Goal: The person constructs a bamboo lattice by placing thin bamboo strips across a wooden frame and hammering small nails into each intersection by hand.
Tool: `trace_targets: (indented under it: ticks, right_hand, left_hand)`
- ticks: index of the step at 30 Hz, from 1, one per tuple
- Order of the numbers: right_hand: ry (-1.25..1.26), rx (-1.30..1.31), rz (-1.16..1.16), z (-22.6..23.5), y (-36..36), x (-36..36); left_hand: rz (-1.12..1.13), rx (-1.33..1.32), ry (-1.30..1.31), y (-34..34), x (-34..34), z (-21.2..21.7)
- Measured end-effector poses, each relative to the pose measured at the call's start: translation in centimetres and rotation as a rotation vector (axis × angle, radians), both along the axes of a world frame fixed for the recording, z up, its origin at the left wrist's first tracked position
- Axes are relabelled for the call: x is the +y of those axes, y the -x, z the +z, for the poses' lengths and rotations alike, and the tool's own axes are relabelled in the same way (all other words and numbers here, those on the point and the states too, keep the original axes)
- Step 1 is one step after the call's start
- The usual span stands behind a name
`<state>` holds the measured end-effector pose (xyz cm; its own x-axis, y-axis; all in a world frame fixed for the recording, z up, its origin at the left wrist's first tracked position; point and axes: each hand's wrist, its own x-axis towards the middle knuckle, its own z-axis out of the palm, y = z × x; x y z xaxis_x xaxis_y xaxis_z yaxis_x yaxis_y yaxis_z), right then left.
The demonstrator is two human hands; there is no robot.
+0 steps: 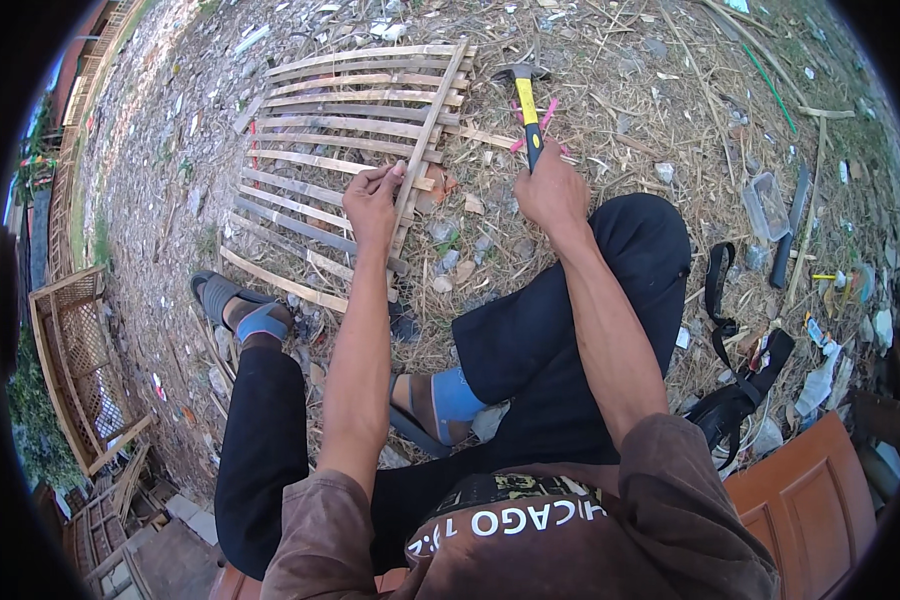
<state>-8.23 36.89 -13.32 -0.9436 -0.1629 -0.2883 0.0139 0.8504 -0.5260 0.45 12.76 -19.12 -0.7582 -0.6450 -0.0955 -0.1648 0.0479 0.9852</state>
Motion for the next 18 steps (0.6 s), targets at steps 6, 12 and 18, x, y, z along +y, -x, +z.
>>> trace_targets:
  ticks: [6, 12, 18]
  right_hand:
    - [0.291, -0.109, -0.065, 0.0, -1.0, 1.5]
    - [1.152, -0.559, -0.175, 2.4, -2.1, 2.1]
    - [0.894, -0.865, -0.119, 2.9, -3.4, 2.2]
  left_hand:
    - [0.039, 0.033, -0.019, 0.0, 0.1, -0.8]
    - [-0.005, 0.024, -0.021, -0.1, 0.3, -0.3]
    - [0.000, -0.006, -0.091, 0.0, 0.4, 0.4]
